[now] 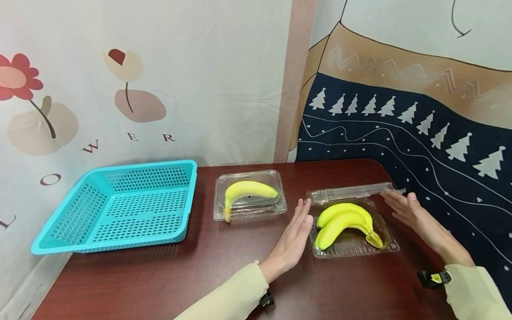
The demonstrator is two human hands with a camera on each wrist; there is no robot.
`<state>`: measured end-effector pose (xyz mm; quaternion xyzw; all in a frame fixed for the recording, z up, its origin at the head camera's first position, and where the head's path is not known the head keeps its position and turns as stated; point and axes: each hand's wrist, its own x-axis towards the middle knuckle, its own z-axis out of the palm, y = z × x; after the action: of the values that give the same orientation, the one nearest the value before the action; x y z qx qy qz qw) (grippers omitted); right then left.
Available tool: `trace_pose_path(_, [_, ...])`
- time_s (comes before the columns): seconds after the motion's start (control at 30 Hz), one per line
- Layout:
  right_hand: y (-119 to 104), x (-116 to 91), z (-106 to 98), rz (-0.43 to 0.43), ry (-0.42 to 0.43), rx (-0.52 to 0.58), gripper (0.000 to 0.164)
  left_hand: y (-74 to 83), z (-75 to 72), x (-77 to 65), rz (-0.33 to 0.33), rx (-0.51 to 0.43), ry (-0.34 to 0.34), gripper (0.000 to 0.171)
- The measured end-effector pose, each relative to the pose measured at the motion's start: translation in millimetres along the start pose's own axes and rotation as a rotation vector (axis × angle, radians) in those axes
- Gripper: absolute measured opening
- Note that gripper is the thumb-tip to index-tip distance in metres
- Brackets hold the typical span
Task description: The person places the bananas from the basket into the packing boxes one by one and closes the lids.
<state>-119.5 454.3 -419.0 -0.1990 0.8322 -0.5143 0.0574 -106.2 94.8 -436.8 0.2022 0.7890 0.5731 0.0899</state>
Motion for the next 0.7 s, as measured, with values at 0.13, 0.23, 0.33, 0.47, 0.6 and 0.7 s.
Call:
trace_pose_path(0.13, [-1.1,-4.4,2.3,-0.018,-0.014,0.012,0.063,-0.8,0.9,-4.9,-0.02,0.019,-0.016,0.069])
trace_pose_path(0.23, [-0.8,-6.8,4.4,-0.012,-0.008,0.008,0.062,-0.7,2.2,-7.7,-0.034,0.027,-0.015,0.068])
trace_pose_path(0.33, [0.9,-9.3,5.7,0.012,0.011,-0.024,0.061,-0.1,3.2,-10.5,-0.046,0.027,-0.021,0.068])
trace_pose_path(0.47, [4.6,-14.4,7.0,0.039,0.027,-0.058,0.06,-0.8,4.7,-14.4,-0.052,0.033,-0.038,0.071])
trace_pose_path(0.6, [9.4,-19.1,9.1,0.009,0.041,-0.007,0.052,-2.3,6.2,-17.9,-0.044,0.049,-0.05,0.073])
trace_pose_path(0.7, [12.3,-22.9,9.8,-0.031,0.043,0.077,0.049,-3.2,7.7,-20.2,-0.04,0.059,-0.059,0.074])
